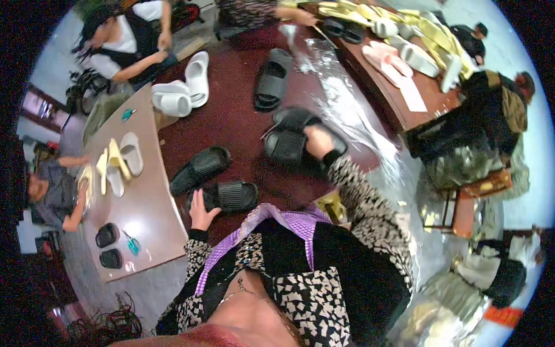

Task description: The person pairs and fastens slippers together by threading plastic ties through them and cutting the ties with scissors.

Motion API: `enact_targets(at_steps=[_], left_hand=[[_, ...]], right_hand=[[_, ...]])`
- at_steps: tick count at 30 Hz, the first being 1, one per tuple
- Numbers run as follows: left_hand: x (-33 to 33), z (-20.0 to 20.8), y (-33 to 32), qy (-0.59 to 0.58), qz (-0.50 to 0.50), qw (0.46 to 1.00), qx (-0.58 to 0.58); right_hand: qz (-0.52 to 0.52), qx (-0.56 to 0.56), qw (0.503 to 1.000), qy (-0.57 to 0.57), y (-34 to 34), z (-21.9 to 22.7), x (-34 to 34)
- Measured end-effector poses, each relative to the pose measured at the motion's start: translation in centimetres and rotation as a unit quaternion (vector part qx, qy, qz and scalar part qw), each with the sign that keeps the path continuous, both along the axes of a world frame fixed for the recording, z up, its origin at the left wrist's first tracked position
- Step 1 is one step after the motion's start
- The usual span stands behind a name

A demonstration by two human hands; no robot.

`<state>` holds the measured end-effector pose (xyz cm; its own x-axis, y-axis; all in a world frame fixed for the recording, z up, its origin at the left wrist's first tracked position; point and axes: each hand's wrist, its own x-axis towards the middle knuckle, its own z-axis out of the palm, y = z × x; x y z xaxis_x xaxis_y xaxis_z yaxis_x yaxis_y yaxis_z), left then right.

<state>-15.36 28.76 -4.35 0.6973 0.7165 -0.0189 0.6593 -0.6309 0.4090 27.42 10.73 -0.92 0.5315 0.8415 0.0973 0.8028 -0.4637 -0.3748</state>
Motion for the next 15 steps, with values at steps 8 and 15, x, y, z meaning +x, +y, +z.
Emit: enact_targets(at_steps=[8, 15], left_hand=[[0.0, -1.6, 2.3, -0.058, 0.043, 0.996, 0.05], [-0.3, -0.5, 2.3, 0.05, 0.093, 0.99, 0.091]], right_hand=[[-0.144, 0.029, 0.977, -0.158, -10.3, 18.8, 30.1], [0.075, 0.244, 0.957, -0.136, 1.2, 7.8, 17.2]])
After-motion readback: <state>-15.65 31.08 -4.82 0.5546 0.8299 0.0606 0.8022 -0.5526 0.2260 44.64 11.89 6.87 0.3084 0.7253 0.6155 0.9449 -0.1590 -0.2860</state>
